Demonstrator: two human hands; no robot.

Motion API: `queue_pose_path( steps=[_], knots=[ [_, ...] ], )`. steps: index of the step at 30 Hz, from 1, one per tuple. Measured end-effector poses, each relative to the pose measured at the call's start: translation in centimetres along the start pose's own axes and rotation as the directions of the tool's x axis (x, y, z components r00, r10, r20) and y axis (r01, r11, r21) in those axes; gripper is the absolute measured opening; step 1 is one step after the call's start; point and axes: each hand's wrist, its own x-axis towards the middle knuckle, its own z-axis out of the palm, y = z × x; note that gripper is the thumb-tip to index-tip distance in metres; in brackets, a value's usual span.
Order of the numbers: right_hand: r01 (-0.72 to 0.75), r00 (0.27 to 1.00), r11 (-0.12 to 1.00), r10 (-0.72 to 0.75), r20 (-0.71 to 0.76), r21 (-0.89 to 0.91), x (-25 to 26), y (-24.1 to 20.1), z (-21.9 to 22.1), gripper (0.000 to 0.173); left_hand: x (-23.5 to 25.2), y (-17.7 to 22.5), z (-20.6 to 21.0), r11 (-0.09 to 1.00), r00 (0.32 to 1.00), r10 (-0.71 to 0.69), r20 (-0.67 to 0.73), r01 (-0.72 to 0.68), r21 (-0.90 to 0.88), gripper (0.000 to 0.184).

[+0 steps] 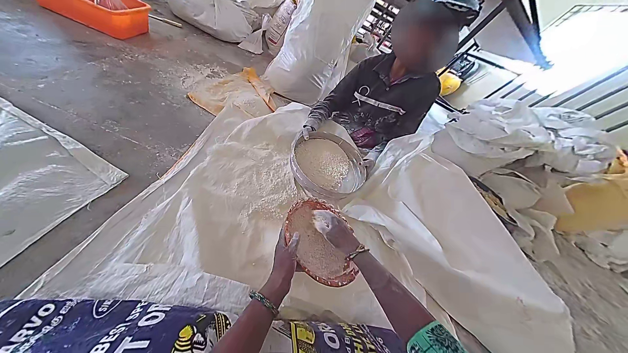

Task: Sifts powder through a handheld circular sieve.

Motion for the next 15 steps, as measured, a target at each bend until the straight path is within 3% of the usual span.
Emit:
queue_pose_path(
  steps=[4,8,11,14,15],
  knots=[
    [0.153,0.959,0.973,-0.188,0.210,0.173,-0.1,-0.4,2.5,0.060,0.0,-0.2,-0.1,0.994,0.999,-0.008,0.046,0.003,0.114,0.060],
    [0.311,0.883,0.951,-0.290,0.369,0.005,-3.2,-1.3,3.7,0.043,0.1,-0.1,-1.3,0.985,0.998,-0.047,0.034,0.040,0.167,0.058],
    [0.323,0.928,0.939,-0.290,0.233,-0.116,-4.1,1.1,2.9,0.029,0.4,0.0,-0.9,0.990,0.997,-0.071,0.029,0.067,0.123,0.053],
    [0.109,0.992,0.992,-0.113,-0.064,-0.056,-3.1,3.7,1.2,0.027,0.2,0.1,-0.1,0.993,0.995,-0.093,0.036,0.090,0.082,0.052],
    [0.070,0.993,0.998,-0.070,-0.090,-0.009,-2.6,3.7,0.7,0.030,0.1,0.2,0.0,0.992,0.994,-0.103,0.044,0.099,0.081,0.051]
  ],
)
